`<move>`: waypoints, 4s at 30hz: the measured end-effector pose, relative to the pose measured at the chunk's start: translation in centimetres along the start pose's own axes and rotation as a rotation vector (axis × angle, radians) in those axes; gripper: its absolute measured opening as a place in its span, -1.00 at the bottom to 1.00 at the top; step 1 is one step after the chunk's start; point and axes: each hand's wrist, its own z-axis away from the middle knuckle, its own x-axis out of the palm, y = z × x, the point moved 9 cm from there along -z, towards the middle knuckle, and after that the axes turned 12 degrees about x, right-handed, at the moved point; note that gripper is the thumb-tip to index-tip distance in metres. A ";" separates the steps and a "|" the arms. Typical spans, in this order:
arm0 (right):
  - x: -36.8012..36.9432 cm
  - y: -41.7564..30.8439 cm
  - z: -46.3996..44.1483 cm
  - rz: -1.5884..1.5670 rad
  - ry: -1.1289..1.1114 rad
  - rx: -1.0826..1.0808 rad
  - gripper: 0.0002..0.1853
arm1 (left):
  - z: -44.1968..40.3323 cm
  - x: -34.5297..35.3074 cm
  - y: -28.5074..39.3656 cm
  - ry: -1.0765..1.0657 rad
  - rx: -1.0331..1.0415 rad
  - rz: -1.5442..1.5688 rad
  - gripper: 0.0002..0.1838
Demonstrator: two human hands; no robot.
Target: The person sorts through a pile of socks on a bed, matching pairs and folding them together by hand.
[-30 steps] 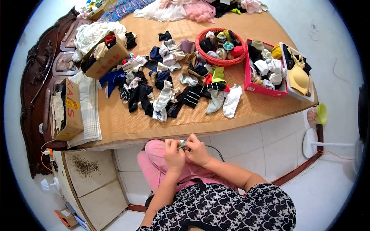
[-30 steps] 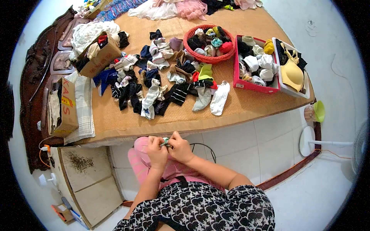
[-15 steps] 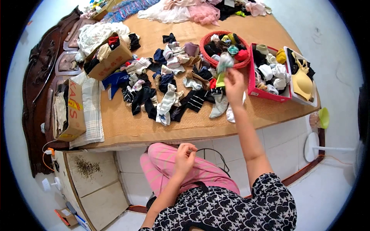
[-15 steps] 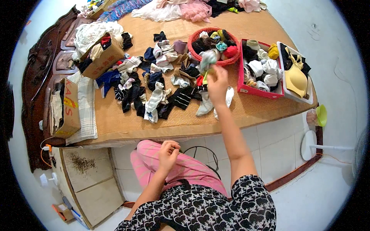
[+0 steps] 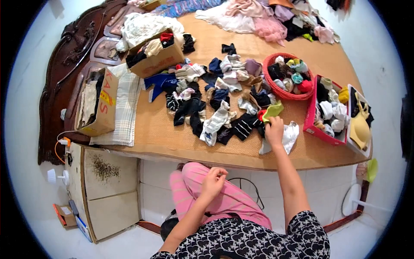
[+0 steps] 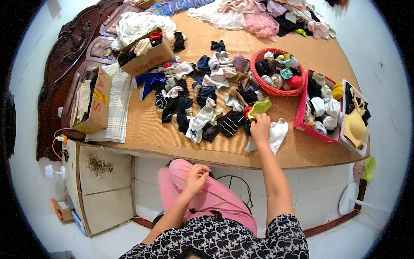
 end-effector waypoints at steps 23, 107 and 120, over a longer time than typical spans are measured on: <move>6.4 -3.5 2.4 0.316 -0.042 -0.108 -0.30 | -28.2 -13.3 -8.4 0.233 0.112 -0.796 -0.61; -2.1 -1.5 -4.2 -0.352 0.115 0.077 -0.64 | 0.6 -3.7 1.0 0.302 -0.290 1.586 -0.40; -3.5 -13.7 6.1 -0.927 -0.360 0.235 -0.66 | 2.4 -0.6 -2.9 0.357 -0.380 1.427 -0.64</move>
